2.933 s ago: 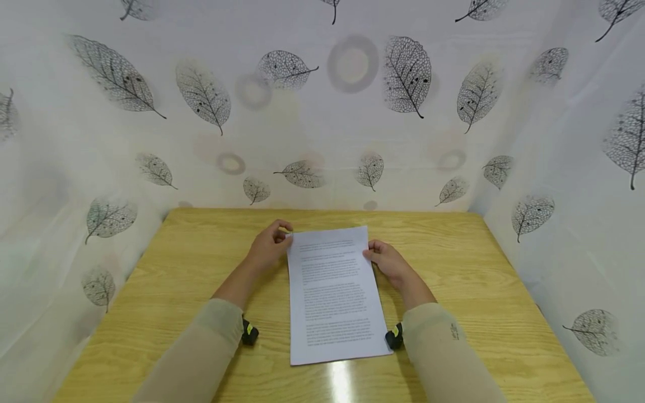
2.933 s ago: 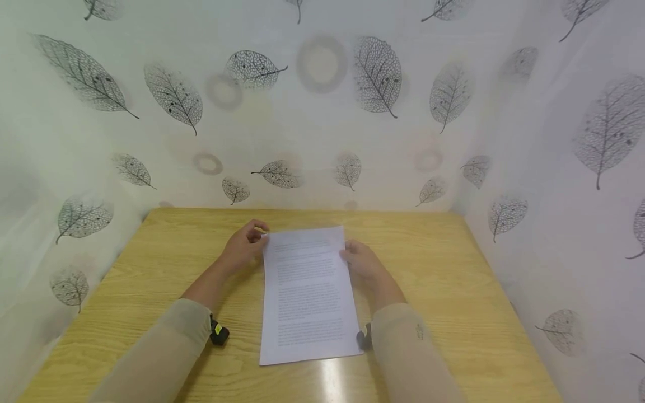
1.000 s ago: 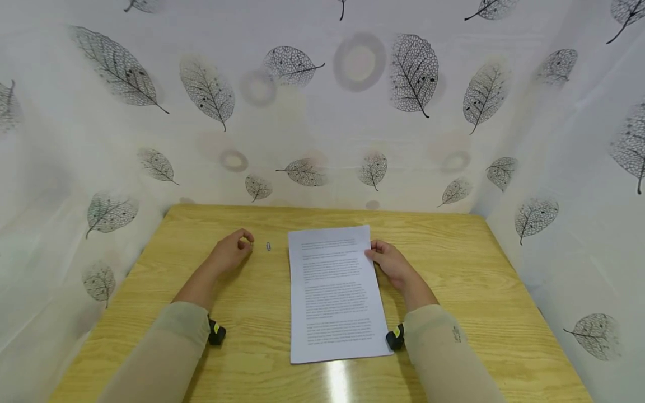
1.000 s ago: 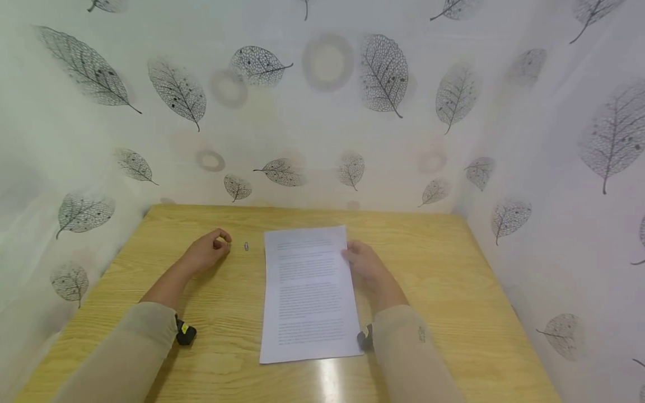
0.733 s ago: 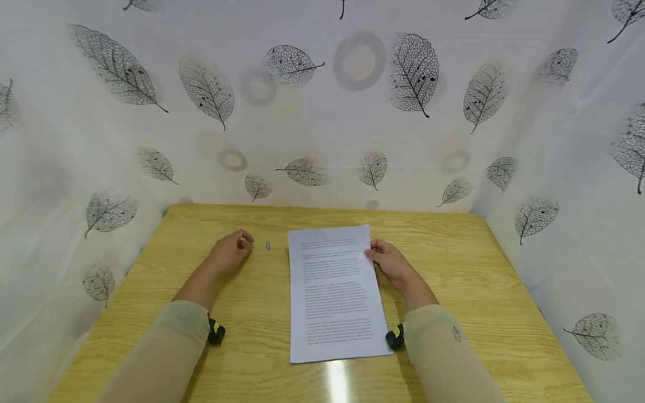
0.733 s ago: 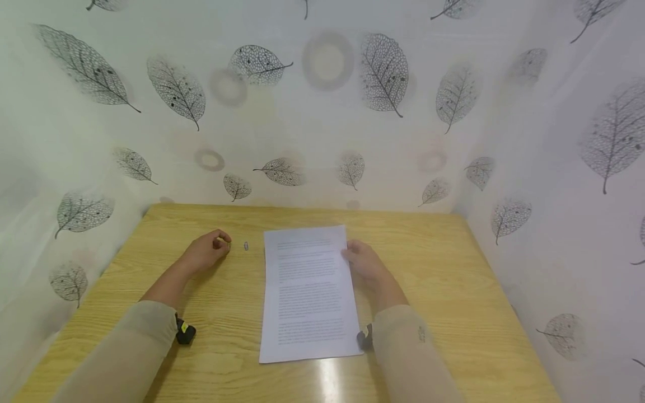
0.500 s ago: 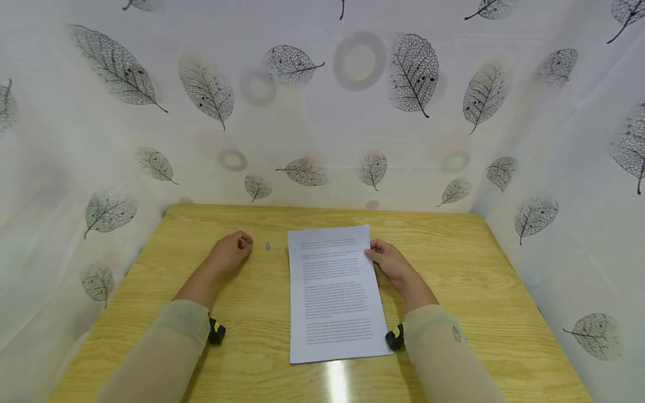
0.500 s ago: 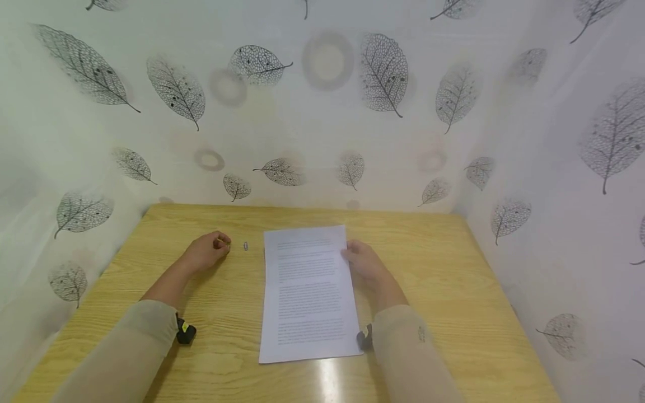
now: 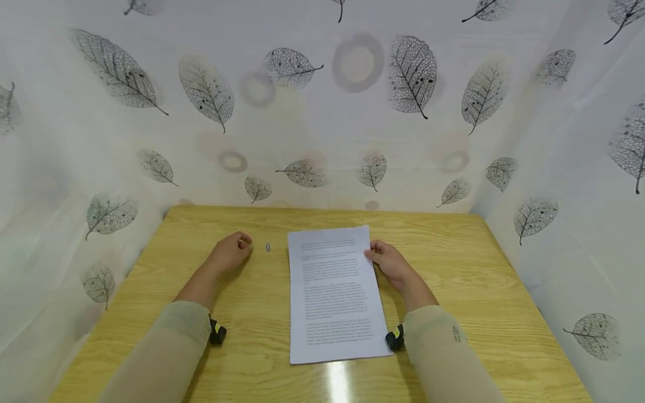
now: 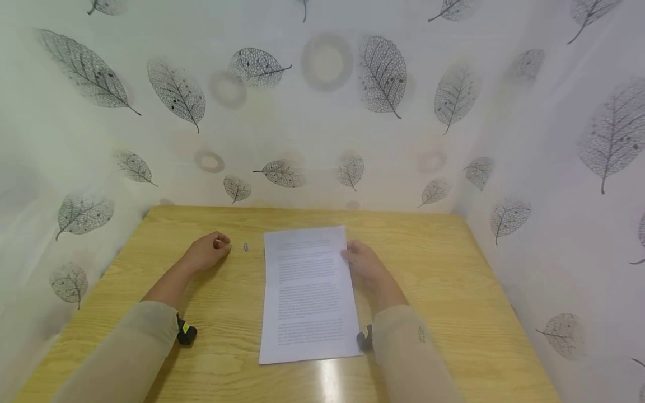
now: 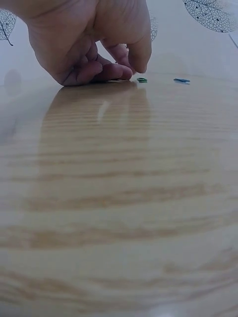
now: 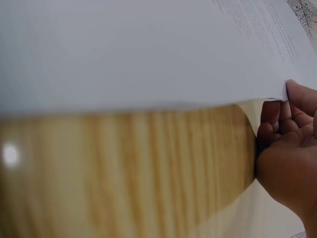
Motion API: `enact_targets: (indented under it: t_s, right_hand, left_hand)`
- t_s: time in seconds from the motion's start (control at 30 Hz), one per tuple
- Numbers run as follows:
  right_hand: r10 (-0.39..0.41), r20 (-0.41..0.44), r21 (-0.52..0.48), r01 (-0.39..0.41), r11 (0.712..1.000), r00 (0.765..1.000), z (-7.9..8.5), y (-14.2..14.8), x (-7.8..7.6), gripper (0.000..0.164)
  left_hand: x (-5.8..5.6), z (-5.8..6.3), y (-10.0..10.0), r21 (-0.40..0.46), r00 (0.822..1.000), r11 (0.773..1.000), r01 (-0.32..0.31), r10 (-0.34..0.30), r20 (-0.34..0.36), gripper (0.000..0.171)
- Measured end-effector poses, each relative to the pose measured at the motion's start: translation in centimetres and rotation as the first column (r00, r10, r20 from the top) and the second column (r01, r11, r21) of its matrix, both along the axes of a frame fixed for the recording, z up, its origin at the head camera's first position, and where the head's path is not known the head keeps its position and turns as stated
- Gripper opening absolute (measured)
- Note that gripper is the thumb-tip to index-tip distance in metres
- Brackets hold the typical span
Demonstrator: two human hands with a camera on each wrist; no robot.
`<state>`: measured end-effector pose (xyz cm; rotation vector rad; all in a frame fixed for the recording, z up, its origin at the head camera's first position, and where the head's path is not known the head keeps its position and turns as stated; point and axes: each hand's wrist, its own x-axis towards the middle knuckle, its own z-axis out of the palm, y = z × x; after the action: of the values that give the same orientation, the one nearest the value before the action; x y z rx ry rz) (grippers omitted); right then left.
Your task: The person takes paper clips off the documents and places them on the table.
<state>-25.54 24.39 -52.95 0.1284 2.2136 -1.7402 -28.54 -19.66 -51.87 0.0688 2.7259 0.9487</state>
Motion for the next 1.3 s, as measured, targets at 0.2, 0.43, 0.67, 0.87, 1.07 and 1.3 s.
enact_targets:
  t_s: [0.2,0.43,0.67,0.87,1.07,1.3]
  right_hand:
    - [-0.002,-0.001,0.016,0.002,1.000,1.000,0.2,-0.2,0.2,0.024]
    - [-0.051,0.000,0.027,0.051,0.998,0.999,1.1,-0.5,0.7,0.025]
    - [-0.143,0.018,-0.012,0.143,0.990,0.990,2.2,-0.5,1.0,0.029]
    - [-0.139,-0.054,0.173,0.146,0.974,0.989,2.7,-0.3,0.3,0.029]
    - [-0.099,-0.085,0.326,0.122,0.938,0.991,2.1,0.3,0.0,0.035]
    - [-0.095,-0.081,0.436,0.121,0.892,0.992,1.5,0.2,0.1,0.027]
  left_hand:
    - [0.4,0.3,0.0,0.024,1.000,1.000,-0.013,0.013,0.019,0.041]
    - [1.1,1.3,0.4,0.068,1.000,0.998,0.013,-0.014,0.016,0.044]
    - [2.8,2.7,1.2,0.125,0.999,0.991,0.035,-0.031,-0.034,0.044]
    - [4.5,4.0,2.5,0.147,0.997,0.988,0.050,-0.040,-0.066,0.044]
    - [6.0,4.3,3.4,0.159,0.996,0.986,0.058,-0.047,-0.069,0.042]
    - [7.2,3.8,4.3,0.161,0.995,0.984,0.072,-0.061,-0.073,0.039]
